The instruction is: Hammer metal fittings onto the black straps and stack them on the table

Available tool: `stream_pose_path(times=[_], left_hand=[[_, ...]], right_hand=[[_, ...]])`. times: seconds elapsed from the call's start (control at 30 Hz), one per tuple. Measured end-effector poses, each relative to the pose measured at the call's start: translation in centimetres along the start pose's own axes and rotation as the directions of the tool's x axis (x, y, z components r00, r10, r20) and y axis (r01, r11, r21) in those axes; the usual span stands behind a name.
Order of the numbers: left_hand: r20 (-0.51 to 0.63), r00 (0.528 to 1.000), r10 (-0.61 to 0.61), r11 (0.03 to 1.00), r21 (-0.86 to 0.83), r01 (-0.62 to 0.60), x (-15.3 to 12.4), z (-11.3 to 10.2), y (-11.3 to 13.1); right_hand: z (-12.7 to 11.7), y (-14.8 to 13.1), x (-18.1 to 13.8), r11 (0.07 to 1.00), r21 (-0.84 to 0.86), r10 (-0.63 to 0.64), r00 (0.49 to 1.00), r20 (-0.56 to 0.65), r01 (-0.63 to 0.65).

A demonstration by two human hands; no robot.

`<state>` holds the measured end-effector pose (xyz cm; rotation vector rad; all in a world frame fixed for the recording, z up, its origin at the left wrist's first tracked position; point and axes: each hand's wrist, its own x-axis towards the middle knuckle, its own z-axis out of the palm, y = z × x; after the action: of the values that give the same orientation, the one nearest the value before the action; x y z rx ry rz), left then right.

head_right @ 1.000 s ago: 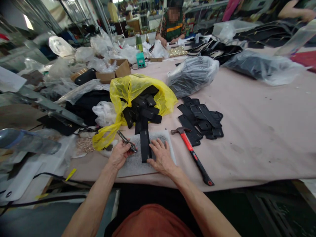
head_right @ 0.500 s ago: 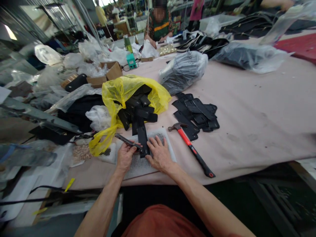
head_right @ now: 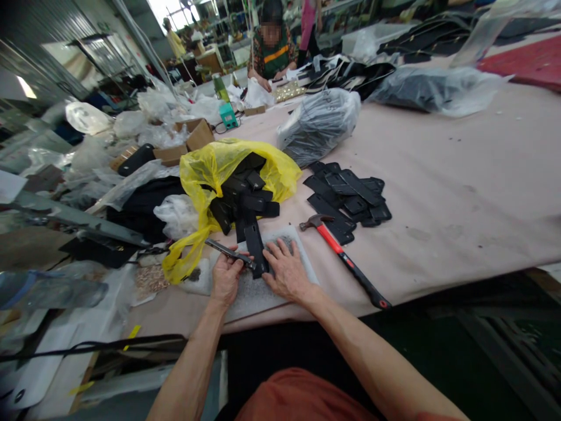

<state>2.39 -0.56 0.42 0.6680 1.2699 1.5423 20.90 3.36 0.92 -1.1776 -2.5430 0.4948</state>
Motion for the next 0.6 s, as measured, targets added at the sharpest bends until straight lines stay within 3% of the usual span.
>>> stream_pose_path(times=[0.3, 0.6], left_hand=[[0.032, 0.997, -0.076, 0.982, -0.172, 0.08, 0.0, 0.7, 0.3], [0.05, 0.994, -0.095, 0.98, -0.172, 0.102, -0.1, 0.2, 1.2]], right_hand=[[0.1, 0.1, 0.0, 1.0, 0.013, -0.014, 0.999, -0.039, 0.015], [0.4, 0.5, -0.1, 0.999, 0.033, -0.034, 0.998, -0.045, 0.036]])
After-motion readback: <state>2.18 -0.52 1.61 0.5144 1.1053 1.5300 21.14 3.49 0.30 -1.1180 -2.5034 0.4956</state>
